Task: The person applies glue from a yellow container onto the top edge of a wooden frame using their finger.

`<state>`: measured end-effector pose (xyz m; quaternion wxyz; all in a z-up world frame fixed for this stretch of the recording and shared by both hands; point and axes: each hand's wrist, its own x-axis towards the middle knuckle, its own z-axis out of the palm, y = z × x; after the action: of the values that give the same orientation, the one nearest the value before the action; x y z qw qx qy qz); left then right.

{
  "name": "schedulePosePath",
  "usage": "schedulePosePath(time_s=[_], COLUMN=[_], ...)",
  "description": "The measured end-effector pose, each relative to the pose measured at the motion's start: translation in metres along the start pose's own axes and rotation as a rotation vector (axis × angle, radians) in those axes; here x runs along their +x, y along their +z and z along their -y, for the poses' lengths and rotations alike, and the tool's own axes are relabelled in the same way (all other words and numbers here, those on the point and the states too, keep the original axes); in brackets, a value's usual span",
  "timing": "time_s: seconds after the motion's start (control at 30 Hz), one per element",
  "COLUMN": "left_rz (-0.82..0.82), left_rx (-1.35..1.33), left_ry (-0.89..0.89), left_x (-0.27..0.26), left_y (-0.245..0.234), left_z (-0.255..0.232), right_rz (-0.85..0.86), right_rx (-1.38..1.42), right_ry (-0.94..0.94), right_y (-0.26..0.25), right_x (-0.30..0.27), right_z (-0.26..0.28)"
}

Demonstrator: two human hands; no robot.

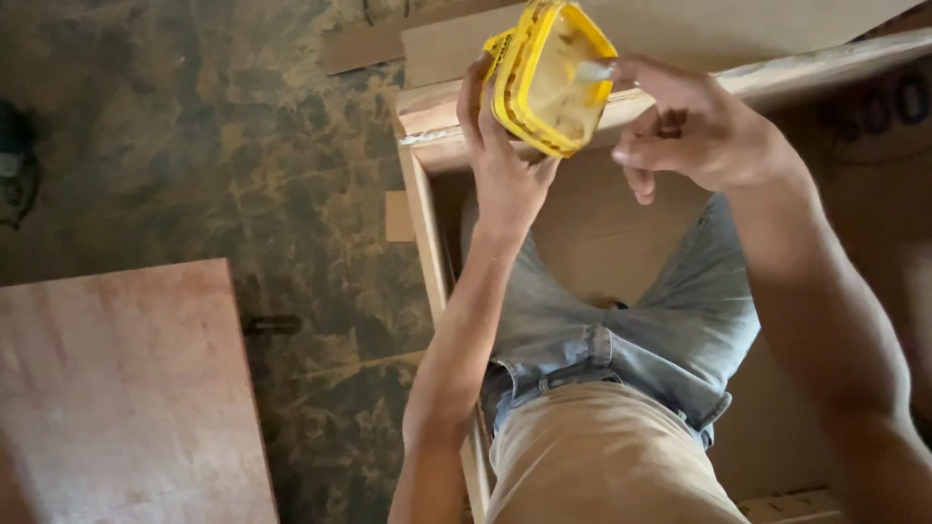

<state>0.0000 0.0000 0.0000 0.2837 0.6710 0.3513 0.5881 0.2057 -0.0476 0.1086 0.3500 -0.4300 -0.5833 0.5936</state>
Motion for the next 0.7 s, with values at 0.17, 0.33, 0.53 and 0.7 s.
schedulePosePath(time_s=[0.17,0.33,0.53,0.7], left_rz=[-0.013,-0.041,-0.095,-0.148], left_rx=[-0.011,0.077,-0.079,0.313], left_ry=[-0.146,-0.133,-0.284,-0.084], left_x=[0.001,0.002,-0.025,-0.068], left_y=[-0.001,0.003,-0.001,-0.022], left_z=[-0.012,-0.017,-0.006,0.004], right_rz=[-0.039,-0.046,-0.201,-0.541], right_rx=[0.277,0.595,0.673,0.452], right_ry=[-0.052,-0.132,-0.089,-0.030], right_y=[0.017,0.030,0.016,0.010], right_x=[-0.018,-0.034,-0.040,-0.038], right_z=[-0.028,-0.054,-0.118,-0.206])
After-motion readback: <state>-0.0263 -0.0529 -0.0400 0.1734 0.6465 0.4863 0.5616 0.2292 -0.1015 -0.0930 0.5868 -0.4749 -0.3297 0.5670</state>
